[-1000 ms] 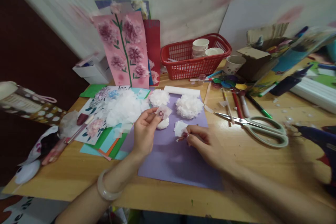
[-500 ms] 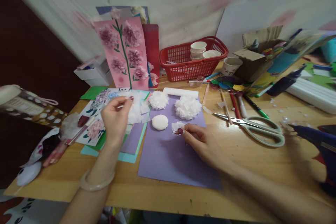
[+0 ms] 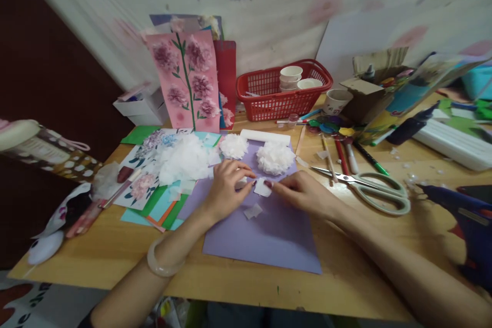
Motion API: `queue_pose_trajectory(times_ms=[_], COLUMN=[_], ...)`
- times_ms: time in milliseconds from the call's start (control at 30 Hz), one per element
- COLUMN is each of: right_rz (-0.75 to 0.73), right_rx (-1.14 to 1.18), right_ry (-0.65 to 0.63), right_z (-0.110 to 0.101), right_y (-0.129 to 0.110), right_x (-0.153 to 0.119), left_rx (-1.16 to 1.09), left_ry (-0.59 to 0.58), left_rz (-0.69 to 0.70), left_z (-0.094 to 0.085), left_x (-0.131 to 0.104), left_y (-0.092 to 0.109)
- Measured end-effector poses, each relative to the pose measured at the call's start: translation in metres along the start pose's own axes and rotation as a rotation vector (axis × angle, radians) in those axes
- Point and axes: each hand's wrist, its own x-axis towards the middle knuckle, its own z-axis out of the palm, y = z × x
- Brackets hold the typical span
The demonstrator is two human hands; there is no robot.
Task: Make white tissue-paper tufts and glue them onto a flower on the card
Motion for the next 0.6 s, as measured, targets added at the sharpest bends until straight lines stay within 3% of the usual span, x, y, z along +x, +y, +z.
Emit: queue_pose_trajectory(times_ms=[67, 133, 333, 467, 600], right_rz=[0.03, 0.023, -0.01, -0.064, -0.121], right_rx=[-0.078, -0.164, -0.324, -0.233, -0.076], right_ry=[0.192, 0.294, 0.231, 0.21, 0.233], right_z=[-0.001, 0.0, 0.008, 0.01, 0.01], right_y=[0.003, 0.005, 0.005, 0.003, 0.002], right_x=[0.003, 0.005, 0.007, 0.005, 0.005], left_rx=[0.032, 0.076, 0.071, -0.064, -0.377], left_ry=[-0.07, -0.134, -0.216, -0.133, -0.012], left_rz=[-0.025, -0.031, -0.074, -0.147, -0.316], left_z=[0.004, 0.009, 0.016, 0.011, 0.006], left_x=[0.001, 0.004, 0.007, 0.005, 0.004], left_y=[0.003, 0.005, 0.005, 0.006, 0.004])
